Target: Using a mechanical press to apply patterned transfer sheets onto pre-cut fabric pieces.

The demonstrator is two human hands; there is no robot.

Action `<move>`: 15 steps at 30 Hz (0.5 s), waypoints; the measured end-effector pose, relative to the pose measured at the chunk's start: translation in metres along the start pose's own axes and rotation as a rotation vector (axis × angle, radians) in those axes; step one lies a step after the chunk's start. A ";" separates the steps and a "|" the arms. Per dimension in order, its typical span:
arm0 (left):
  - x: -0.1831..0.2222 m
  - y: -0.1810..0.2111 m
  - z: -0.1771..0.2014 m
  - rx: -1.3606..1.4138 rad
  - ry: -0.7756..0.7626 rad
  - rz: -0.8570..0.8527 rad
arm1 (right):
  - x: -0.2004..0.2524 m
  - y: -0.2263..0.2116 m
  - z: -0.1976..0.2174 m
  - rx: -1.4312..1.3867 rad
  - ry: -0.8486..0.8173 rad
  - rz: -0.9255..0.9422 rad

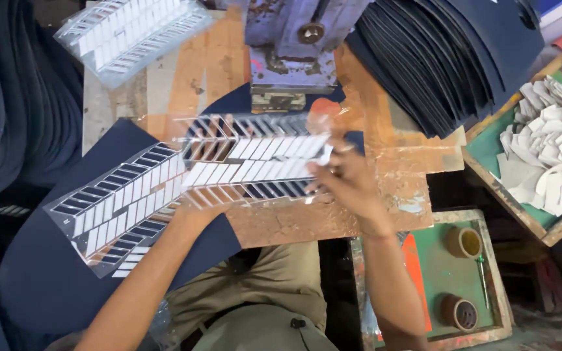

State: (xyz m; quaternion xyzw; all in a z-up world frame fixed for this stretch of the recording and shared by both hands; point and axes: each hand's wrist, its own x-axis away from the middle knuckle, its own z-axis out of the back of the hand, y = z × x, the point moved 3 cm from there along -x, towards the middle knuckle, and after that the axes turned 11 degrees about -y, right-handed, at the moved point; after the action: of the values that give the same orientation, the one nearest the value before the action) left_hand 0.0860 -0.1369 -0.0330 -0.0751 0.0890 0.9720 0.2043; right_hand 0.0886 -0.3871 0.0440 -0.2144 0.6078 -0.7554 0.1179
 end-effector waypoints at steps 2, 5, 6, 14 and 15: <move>0.005 -0.002 0.009 0.008 0.071 0.009 | -0.021 0.029 0.007 -0.016 0.020 -0.046; 0.005 -0.013 0.017 0.246 0.149 0.032 | -0.058 0.055 0.030 -0.046 0.074 -0.026; 0.000 -0.018 0.018 0.483 0.159 0.036 | -0.068 0.058 0.044 -0.053 0.123 0.042; -0.001 -0.026 0.025 0.575 0.186 0.097 | -0.098 0.065 0.047 0.088 0.193 0.081; 0.001 -0.022 0.024 0.477 0.168 0.105 | -0.095 0.068 0.046 0.122 0.218 0.092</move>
State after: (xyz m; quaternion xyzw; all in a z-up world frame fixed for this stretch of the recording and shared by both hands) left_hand 0.0919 -0.1114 -0.0125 -0.1003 0.3363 0.9231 0.1574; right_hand 0.1877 -0.4009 -0.0310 -0.0953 0.5793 -0.8036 0.0983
